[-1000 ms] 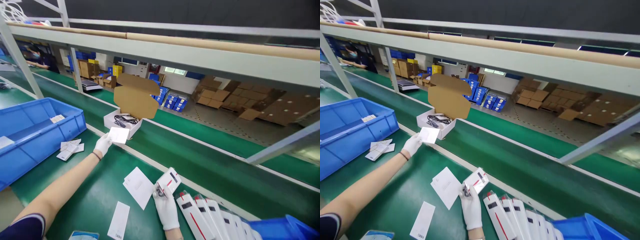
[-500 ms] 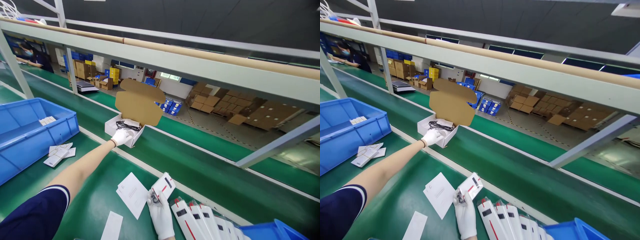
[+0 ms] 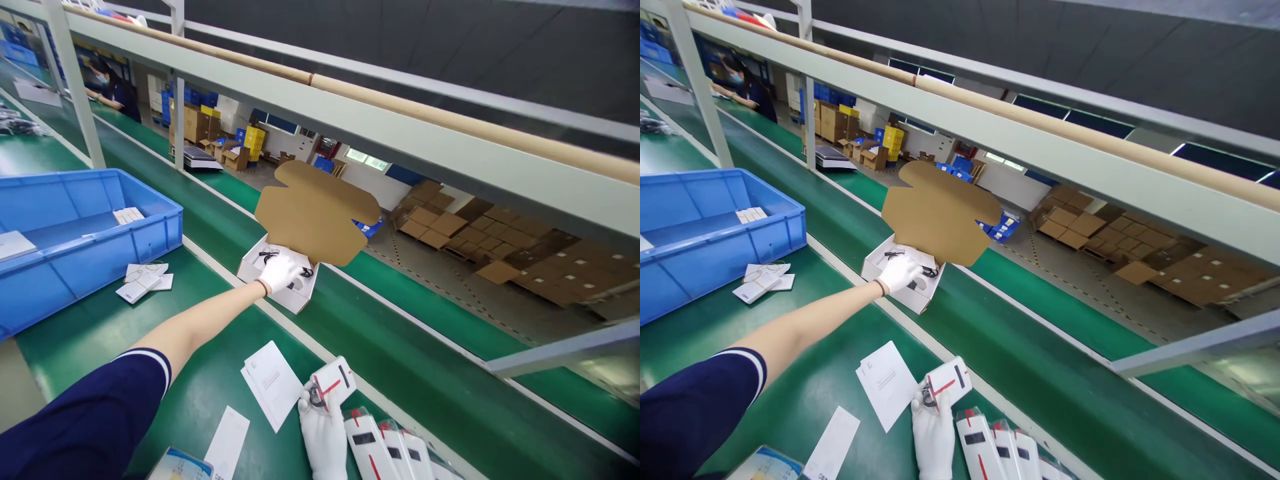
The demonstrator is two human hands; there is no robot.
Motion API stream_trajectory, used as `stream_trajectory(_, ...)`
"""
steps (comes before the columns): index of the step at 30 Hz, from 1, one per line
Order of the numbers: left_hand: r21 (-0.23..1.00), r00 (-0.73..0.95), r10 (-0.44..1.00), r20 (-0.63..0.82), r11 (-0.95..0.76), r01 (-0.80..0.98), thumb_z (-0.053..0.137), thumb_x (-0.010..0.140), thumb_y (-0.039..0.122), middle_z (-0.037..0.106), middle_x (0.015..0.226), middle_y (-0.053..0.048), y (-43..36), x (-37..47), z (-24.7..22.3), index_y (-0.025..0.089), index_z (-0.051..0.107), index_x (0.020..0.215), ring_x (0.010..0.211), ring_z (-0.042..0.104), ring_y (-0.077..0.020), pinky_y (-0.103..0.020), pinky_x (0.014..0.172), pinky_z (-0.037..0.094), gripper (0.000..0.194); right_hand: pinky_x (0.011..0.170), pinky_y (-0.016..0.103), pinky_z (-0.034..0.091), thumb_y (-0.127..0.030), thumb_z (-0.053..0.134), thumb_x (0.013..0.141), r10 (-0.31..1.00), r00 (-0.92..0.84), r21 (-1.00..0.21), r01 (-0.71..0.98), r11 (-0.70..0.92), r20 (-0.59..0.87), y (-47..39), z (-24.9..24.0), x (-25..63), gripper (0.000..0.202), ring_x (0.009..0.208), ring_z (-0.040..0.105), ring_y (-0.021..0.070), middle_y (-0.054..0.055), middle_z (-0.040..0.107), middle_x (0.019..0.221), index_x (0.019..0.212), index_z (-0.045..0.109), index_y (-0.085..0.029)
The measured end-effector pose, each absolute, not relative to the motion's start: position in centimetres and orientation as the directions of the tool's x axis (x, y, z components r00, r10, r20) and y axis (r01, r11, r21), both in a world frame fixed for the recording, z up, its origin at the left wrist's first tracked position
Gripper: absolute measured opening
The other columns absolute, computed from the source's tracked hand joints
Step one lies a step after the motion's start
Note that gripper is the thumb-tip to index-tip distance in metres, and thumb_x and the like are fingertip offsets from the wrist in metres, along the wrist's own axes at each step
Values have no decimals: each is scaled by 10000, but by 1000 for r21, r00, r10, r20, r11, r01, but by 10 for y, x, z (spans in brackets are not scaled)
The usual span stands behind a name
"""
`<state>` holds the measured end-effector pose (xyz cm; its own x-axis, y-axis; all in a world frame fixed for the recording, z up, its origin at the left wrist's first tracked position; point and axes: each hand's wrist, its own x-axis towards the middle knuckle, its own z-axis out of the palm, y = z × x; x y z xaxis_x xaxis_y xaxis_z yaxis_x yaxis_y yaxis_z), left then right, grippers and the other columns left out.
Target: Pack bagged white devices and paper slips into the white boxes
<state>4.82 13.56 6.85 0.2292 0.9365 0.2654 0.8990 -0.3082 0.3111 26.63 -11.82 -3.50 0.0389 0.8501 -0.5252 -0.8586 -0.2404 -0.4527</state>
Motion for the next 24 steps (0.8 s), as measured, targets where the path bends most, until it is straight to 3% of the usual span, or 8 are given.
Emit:
stream_trajectory(3, 314, 107, 964, 244, -183, 932, 456, 928, 295, 581, 1271, -195, 170, 16, 84, 163, 605, 1278, 1240, 435, -357, -527, 1019, 314, 403, 657, 248, 531, -403, 872, 659, 881, 65, -524, -824, -217, -468, -116, -32, 263, 413, 819, 637, 152, 37, 688, 999, 1001, 708, -240)
stream_trajectory(6, 284, 113, 982, 152, -153, 947, 631, 811, 275, 576, 1312, -174, 197, -2, 85, 205, 657, 1211, 1334, 324, -387, -599, 1082, 176, 406, 660, 262, 533, -437, 877, 649, 894, 81, -581, -785, -216, -441, -113, -30, 260, 426, 806, 634, 160, 45, 687, 963, 977, 711, -221)
stream_trajectory(10, 250, 162, 985, 57, -171, 953, 655, 782, 359, 607, 1297, -143, 211, 7, 71, 280, 700, 1154, 1284, 404, -358, -586, 1101, 127, 383, 665, 263, 532, -383, 898, 629, 893, 86, -535, -824, -186, -443, -113, -29, 259, 401, 882, 638, 184, 47, 686, 996, 948, 710, -229)
stream_trajectory(14, 235, 151, 988, 26, -153, 960, 667, 774, 323, 667, 1135, -172, 214, 23, 67, 193, 724, 1083, 1198, 476, -348, -562, 1085, 158, 341, 671, 264, 528, -372, 875, 667, 891, 65, -503, -843, -191, -449, -113, -28, 259, 376, 899, 634, 188, 52, 680, 1015, 973, 714, -223)
stream_trajectory(18, 273, 173, 983, 63, -184, 944, 580, 855, 318, 636, 1197, -163, 200, 38, 68, 160, 690, 1160, 1223, 480, -336, -542, 1048, 284, 360, 699, 272, 516, -395, 850, 688, 911, 24, -549, -805, -227, -412, -114, -29, 262, 384, 876, 625, 182, 59, 682, 1026, 1001, 718, -215)
stream_trajectory(21, 331, 228, 971, 72, -239, 913, 506, 906, 285, 631, 1232, -141, 174, 56, 62, 186, 652, 1235, 1164, 553, -290, -453, 973, 415, 373, 691, 278, 504, -366, 841, 673, 921, 11, -577, -783, -234, -389, -117, -32, 259, 422, 827, 614, 178, 74, 682, 1028, 1035, 709, -195)
stream_trajectory(24, 400, 265, 961, 81, -275, 874, 452, 931, 290, 617, 1264, -179, 144, 78, 53, 156, 580, 1334, 1094, 615, -284, -390, 920, 466, 443, 635, 286, 495, -383, 844, 644, 935, 84, -663, -727, -180, -346, -120, -29, 253, 447, 749, 600, 173, 65, 682, 998, 1023, 690, -202)
